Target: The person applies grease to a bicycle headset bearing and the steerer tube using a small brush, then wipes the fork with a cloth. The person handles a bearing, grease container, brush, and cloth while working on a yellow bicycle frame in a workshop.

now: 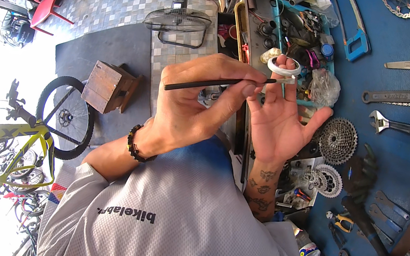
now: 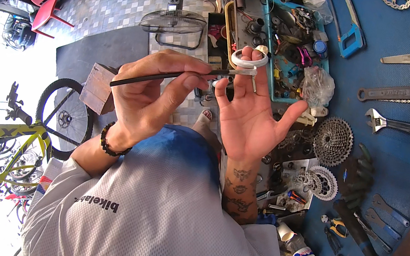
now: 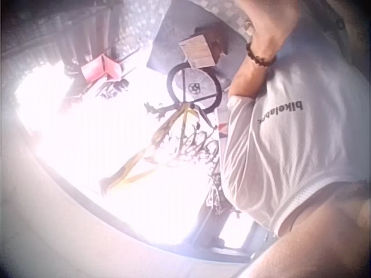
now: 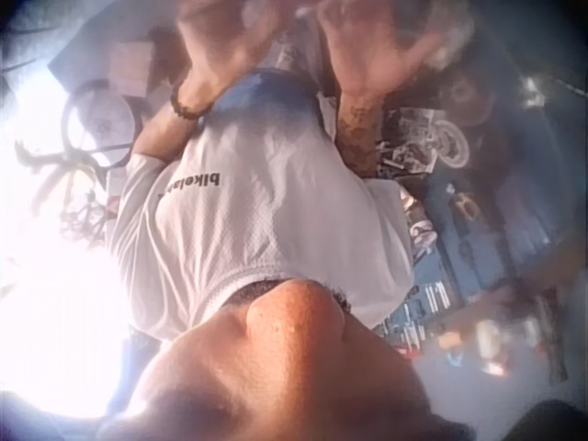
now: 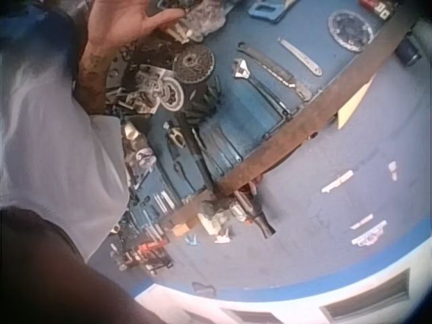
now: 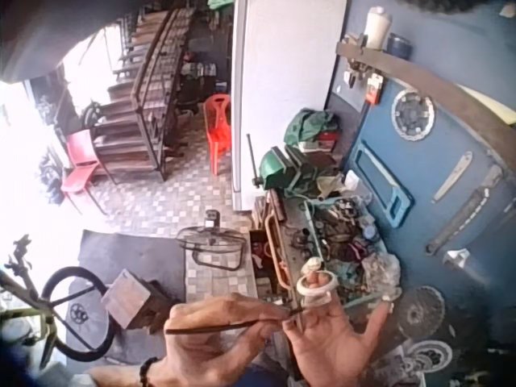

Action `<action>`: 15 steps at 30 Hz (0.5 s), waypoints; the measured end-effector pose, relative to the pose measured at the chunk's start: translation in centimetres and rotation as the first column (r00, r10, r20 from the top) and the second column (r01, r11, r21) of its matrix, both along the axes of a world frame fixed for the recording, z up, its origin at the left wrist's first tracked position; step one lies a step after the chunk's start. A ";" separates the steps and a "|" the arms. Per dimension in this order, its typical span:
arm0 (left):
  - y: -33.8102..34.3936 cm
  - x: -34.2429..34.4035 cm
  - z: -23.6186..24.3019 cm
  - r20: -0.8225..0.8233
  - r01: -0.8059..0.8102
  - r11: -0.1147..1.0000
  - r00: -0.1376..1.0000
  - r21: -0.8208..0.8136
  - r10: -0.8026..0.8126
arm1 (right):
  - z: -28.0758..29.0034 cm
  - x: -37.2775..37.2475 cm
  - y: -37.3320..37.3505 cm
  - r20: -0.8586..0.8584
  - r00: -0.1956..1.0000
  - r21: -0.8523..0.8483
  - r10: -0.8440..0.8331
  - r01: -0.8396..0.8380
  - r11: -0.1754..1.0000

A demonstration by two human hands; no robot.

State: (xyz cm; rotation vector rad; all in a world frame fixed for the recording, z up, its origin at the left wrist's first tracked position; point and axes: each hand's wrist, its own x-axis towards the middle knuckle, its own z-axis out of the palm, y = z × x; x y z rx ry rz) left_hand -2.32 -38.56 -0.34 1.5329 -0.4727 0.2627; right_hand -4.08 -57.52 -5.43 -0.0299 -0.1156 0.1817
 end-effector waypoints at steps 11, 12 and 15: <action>1.4 0.2 -1.3 -0.181 -0.108 0.990 0.979 -0.091 0.090 | 0.6 -0.2 -0.5 -0.025 0.995 -0.007 -0.095 0.094 0.996; 1.4 0.2 -1.2 -0.203 -0.112 0.988 0.975 -0.104 0.089 | 0.6 -0.2 -0.4 -0.019 0.995 -0.015 -0.095 0.095 0.995; 0.8 0.2 -0.8 -0.076 -0.071 0.994 0.995 -0.083 0.065 | 0.5 -0.2 0.1 -0.016 0.995 -0.055 -0.094 0.093 0.994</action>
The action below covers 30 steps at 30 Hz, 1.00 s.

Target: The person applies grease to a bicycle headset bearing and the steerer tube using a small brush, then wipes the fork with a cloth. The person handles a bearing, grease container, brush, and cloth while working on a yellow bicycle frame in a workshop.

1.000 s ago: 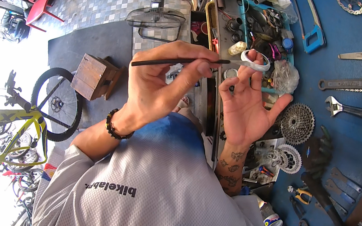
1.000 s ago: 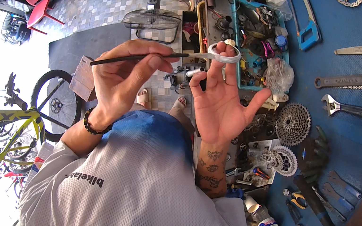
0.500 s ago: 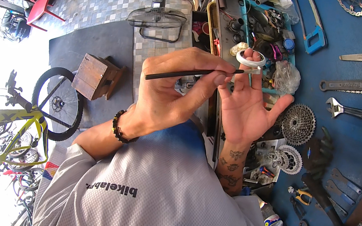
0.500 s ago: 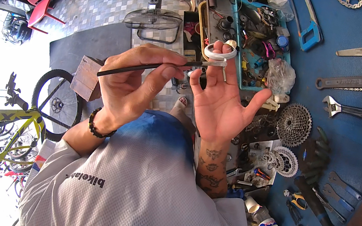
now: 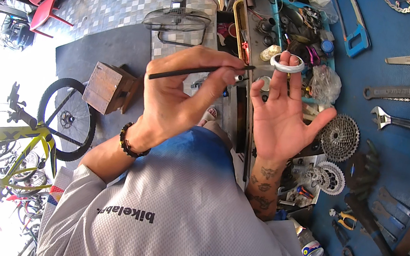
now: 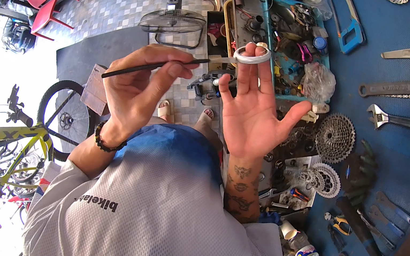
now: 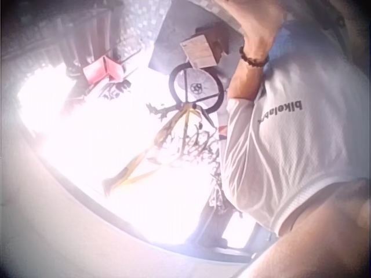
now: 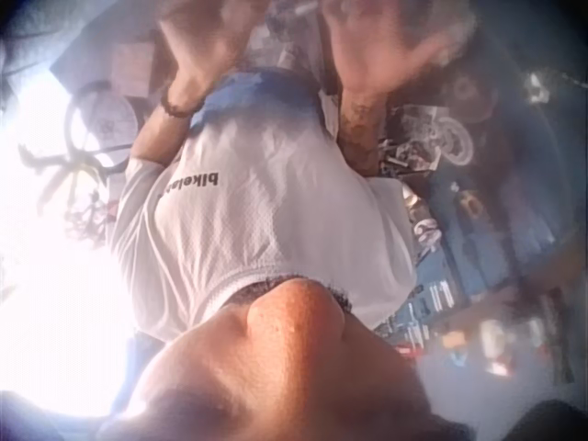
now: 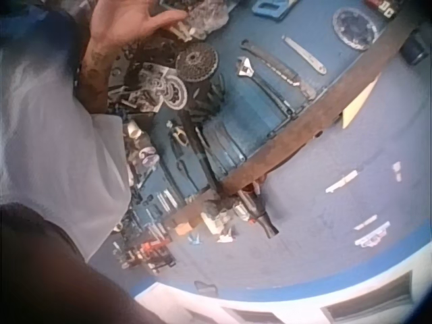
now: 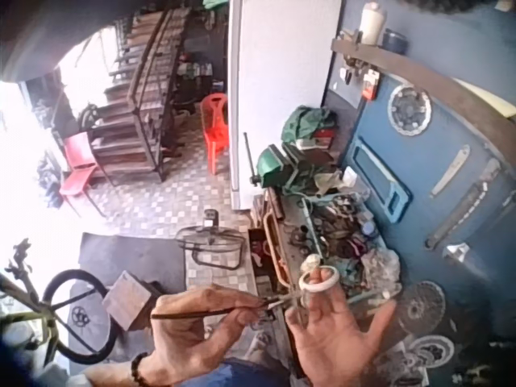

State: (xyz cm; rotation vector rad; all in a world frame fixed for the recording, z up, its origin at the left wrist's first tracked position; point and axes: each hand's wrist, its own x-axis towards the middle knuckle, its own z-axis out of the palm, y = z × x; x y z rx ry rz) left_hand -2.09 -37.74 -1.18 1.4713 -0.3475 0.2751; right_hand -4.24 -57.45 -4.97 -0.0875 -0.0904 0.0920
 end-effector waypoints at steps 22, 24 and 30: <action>1.0 -0.4 -0.2 -0.076 0.016 1.000 0.997 0.002 -0.016 | -0.4 -0.2 0.2 0.332 0.912 -0.752 -0.242 0.411 0.515; 0.6 -0.4 -0.1 -0.046 -0.005 1.000 0.999 -0.027 0.004 | -0.3 -0.1 0.3 0.365 0.904 -0.805 -0.222 0.426 0.413; -0.2 -0.2 1.2 0.023 0.014 0.999 1.000 -0.046 -0.013 | -0.2 -0.3 0.8 0.381 0.897 -0.809 -0.224 0.441 0.389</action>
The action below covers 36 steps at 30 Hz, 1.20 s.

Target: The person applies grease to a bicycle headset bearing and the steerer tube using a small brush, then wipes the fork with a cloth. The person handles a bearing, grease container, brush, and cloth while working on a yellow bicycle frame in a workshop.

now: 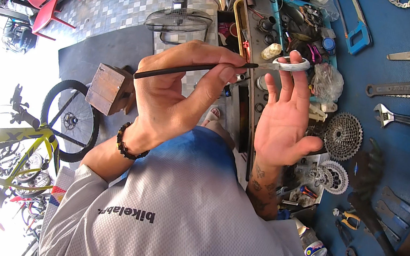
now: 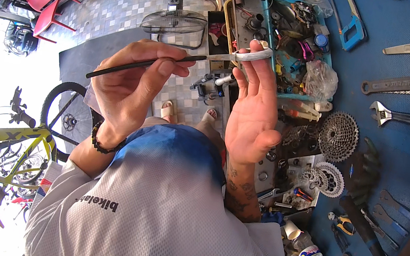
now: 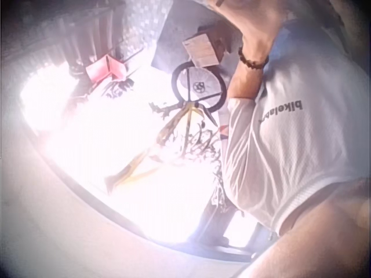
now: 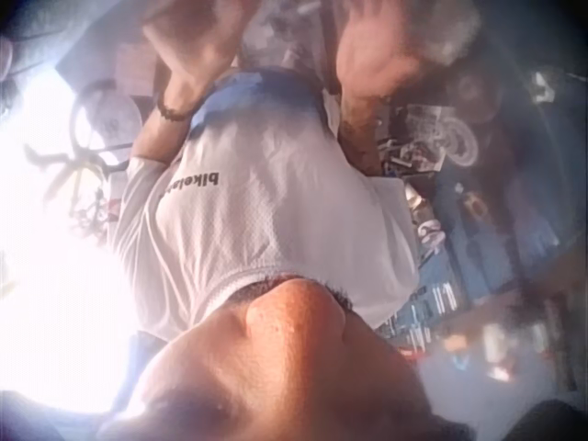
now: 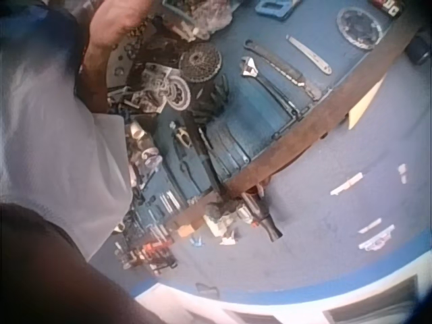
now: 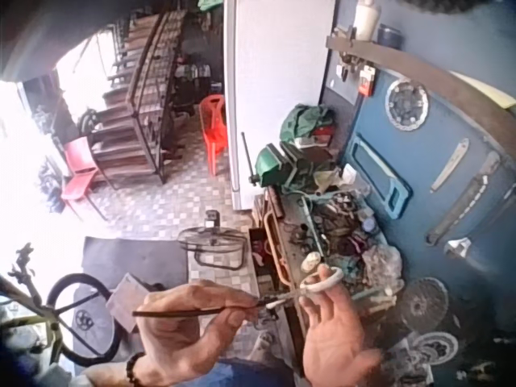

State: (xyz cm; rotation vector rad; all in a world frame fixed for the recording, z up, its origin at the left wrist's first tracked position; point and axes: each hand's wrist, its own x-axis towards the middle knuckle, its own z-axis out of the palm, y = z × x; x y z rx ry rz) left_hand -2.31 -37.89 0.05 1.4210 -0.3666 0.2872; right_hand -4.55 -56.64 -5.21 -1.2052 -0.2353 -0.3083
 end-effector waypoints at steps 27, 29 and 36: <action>0.8 -0.5 -0.1 -0.068 0.000 1.000 0.998 0.026 0.002 | 0.3 0.0 -0.6 0.083 0.996 -0.082 -0.031 0.038 0.996; 0.8 -0.5 0.2 -0.034 0.005 1.000 0.999 0.024 -0.005 | 0.2 0.2 -0.6 0.088 0.994 -0.163 -0.071 0.085 0.983; -0.7 -0.2 2.1 0.030 0.004 1.000 1.000 0.026 -0.005 | -0.9 1.5 -0.6 0.375 0.924 -0.362 -0.082 0.227 0.904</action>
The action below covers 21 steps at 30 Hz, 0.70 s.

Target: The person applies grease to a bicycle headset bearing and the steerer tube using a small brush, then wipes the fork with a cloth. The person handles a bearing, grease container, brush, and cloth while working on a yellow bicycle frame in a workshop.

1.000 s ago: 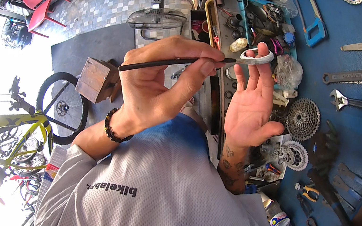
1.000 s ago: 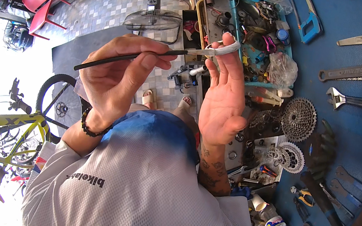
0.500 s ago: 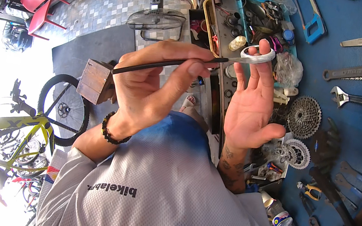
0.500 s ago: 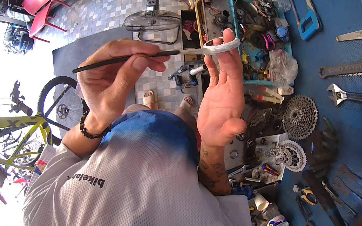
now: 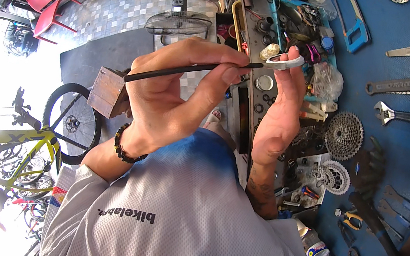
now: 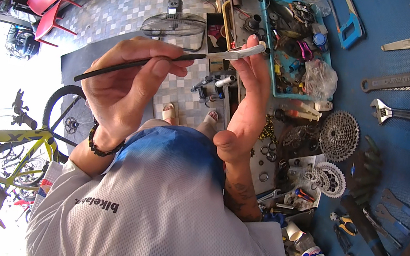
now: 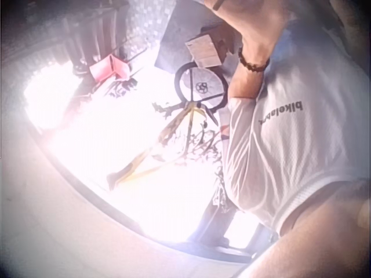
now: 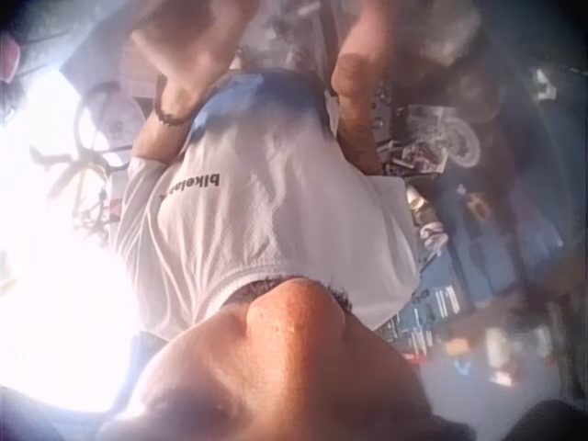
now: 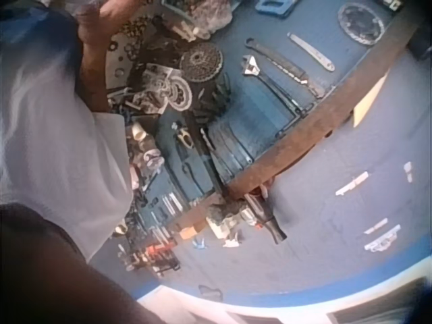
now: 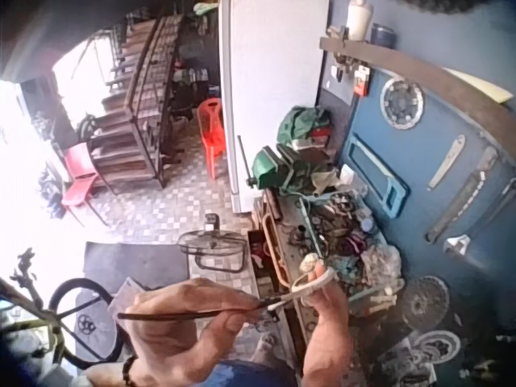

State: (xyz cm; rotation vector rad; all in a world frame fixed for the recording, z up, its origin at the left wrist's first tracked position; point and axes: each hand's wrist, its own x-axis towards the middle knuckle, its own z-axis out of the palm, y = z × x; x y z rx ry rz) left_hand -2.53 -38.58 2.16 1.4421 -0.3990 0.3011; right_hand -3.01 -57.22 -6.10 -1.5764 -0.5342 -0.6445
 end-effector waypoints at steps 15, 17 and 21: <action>0.7 -0.3 -0.3 -0.085 0.021 0.999 0.996 -0.050 -0.025 | 0.4 -0.6 -0.8 -0.003 0.989 -0.206 -0.151 0.147 0.967; 1.3 -0.3 -0.4 -0.100 -0.012 1.000 0.995 0.002 0.012 | 0.5 -0.5 -0.9 -0.004 0.986 -0.234 -0.167 0.161 0.959; 1.7 -0.1 -0.3 -0.105 -0.047 0.999 0.993 0.027 0.050 | 0.8 -0.5 -0.9 0.004 0.976 -0.333 -0.219 0.207 0.920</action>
